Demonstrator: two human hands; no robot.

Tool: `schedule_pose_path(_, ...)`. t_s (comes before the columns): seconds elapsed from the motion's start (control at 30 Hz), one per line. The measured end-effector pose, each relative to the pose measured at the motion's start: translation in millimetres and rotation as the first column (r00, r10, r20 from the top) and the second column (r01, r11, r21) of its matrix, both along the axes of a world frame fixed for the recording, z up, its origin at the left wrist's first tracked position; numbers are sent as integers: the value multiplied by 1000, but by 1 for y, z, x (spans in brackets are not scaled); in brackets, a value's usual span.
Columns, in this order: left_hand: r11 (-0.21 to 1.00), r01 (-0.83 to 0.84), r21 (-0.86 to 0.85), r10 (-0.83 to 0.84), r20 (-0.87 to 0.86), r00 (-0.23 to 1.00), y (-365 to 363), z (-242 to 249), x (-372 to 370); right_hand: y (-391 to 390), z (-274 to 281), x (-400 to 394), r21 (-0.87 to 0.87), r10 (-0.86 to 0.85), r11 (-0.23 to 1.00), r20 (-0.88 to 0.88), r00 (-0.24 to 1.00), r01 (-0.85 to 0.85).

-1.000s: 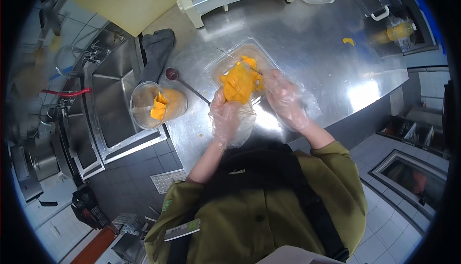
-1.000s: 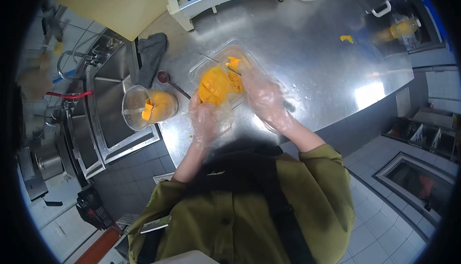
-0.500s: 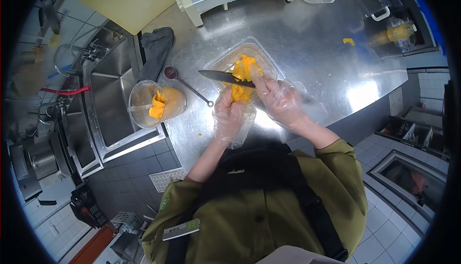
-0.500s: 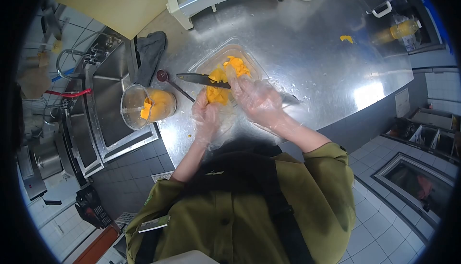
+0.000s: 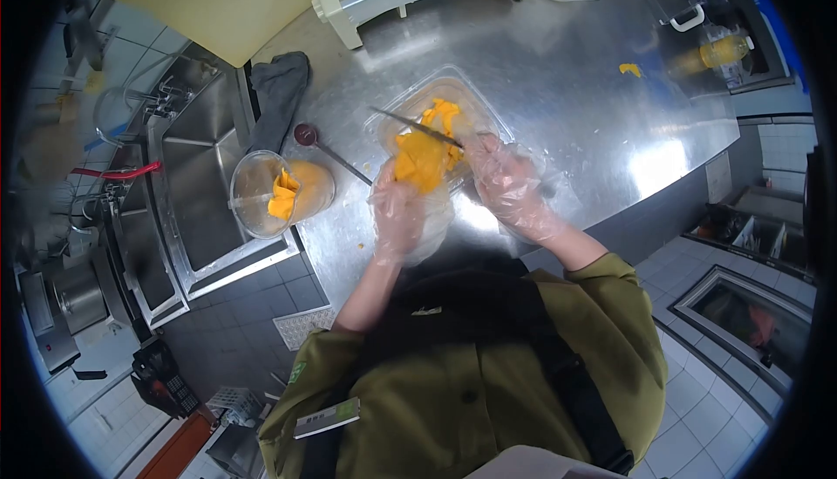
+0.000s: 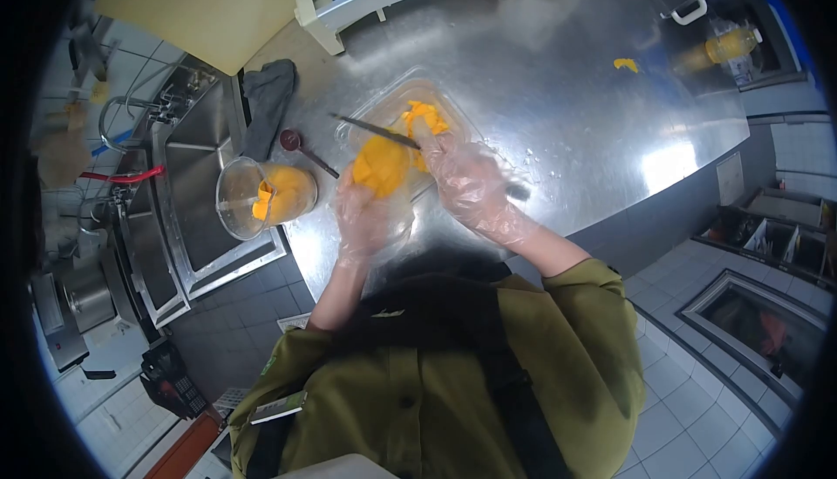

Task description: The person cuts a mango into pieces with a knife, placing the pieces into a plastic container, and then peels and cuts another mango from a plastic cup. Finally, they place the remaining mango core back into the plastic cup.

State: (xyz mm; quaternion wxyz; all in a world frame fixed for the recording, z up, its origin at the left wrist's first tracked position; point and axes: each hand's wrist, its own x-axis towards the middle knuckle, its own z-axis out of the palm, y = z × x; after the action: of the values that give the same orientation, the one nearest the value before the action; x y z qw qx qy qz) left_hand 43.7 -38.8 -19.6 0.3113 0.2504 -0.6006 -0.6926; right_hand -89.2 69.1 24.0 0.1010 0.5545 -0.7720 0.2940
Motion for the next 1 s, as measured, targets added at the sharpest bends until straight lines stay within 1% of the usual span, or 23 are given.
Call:
schedule_pose_path(0.03,998,-1,56,4,-46,999,0,4,-1,0,-6,-4,6,-12,1000,1,1000,12)
schedule_pose_path(0.07,945,55,322,7,-190,982,3,10,1,2,-17,-7,13,-27,1000,7,1000,27)
schedule_pose_path(0.1,821,143,553,56,-327,943,4,16,1,0,-18,-10,21,-38,999,9,999,38)
schedule_pose_path(0.2,812,239,533,-57,-335,941,-10,6,-4,3,-9,-3,-85,15,996,189,982,2)
schedule_pose_path(0.3,703,263,661,15,-383,923,-6,19,-16,-2,-8,6,-202,71,979,285,956,-12)
schedule_pose_path(0.4,821,160,548,35,-328,944,6,27,-28,-3,-10,19,-129,-67,985,345,936,118)
schedule_pose_path(0.47,947,15,322,-3,-37,999,11,38,-33,-6,-21,25,-290,28,954,342,939,77)
schedule_pose_path(0.5,982,-28,186,7,111,994,11,41,-35,-6,-25,26,-367,73,928,333,940,58)
schedule_pose_path(0.6,935,-83,345,36,139,990,3,33,-33,0,-21,21,-295,29,954,281,959,57)
schedule_pose_path(0.7,955,-100,281,54,165,985,6,37,-32,7,0,17,1,-15,1000,149,989,15)
schedule_pose_path(0.8,953,-76,295,76,10,997,8,23,-29,2,-3,16,55,-32,998,9,999,31)
schedule_pose_path(0.9,931,-27,365,59,-76,995,7,22,-28,-1,-13,17,-20,-45,999,-51,998,44)
schedule_pose_path(1.0,914,-19,405,59,-86,995,8,19,-23,-8,-18,14,-71,-87,994,-128,988,78)
